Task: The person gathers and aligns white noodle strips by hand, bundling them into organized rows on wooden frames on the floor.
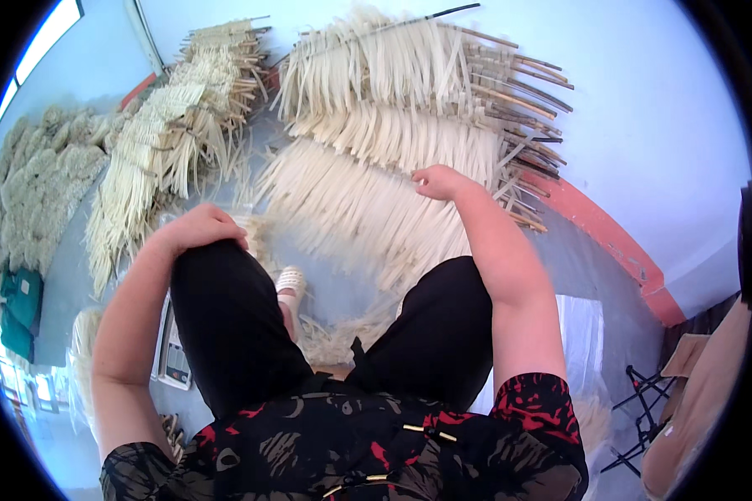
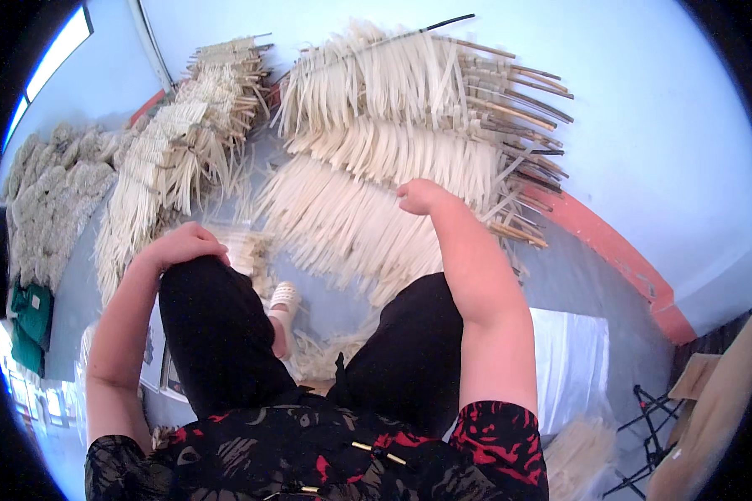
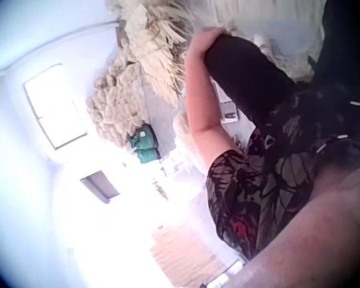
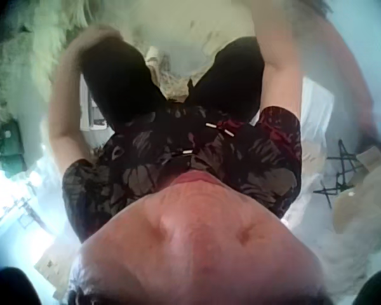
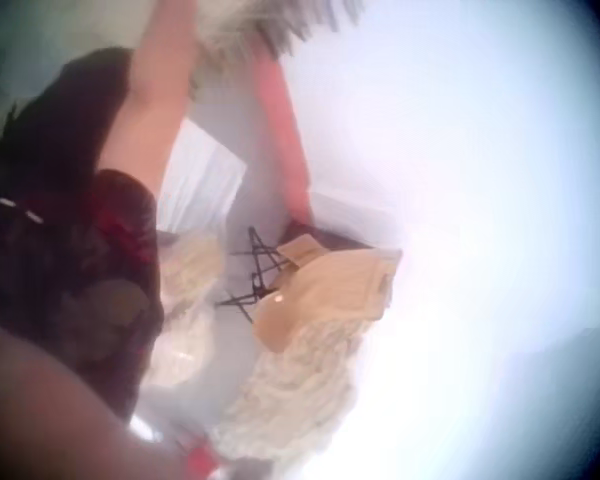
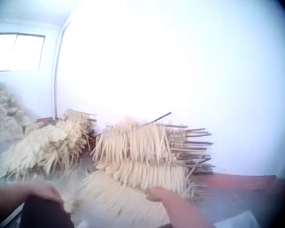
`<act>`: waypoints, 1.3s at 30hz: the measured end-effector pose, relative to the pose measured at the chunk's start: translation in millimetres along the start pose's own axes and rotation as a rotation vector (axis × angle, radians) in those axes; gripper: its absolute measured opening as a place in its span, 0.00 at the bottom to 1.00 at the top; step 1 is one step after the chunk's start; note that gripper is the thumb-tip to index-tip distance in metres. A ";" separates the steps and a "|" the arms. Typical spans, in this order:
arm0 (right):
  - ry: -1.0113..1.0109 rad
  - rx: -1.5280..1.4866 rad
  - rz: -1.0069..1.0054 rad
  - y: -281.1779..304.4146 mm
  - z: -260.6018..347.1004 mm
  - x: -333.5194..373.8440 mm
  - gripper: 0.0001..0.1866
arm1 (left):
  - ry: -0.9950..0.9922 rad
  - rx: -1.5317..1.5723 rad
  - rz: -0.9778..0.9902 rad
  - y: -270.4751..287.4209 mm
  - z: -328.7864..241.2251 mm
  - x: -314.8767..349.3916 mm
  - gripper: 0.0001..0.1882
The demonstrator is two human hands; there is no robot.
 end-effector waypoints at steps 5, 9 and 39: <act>-0.142 -0.231 -0.024 5.5 -16.3 1.4 0.19 | -0.144 -0.012 -0.016 -36.4 -53.5 -65.9 0.17; -0.330 -0.449 -0.143 20.0 -34.5 -30.6 0.19 | -0.299 0.634 -0.054 -47.4 -132.0 -154.9 0.17; -0.273 1.084 -0.451 231.7 -192.4 -410.2 0.33 | -0.383 1.033 0.024 -76.2 -115.8 -363.9 0.11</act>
Point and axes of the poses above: each hand's wrist, its own x-axis away from the middle knuckle, its own y-axis out of the back of the hand, z = x × y, the point moved 9 cm from there along -x, towards the middle knuckle, and after that the axes turned 11 degrees about -z, right-handed, at the moved point
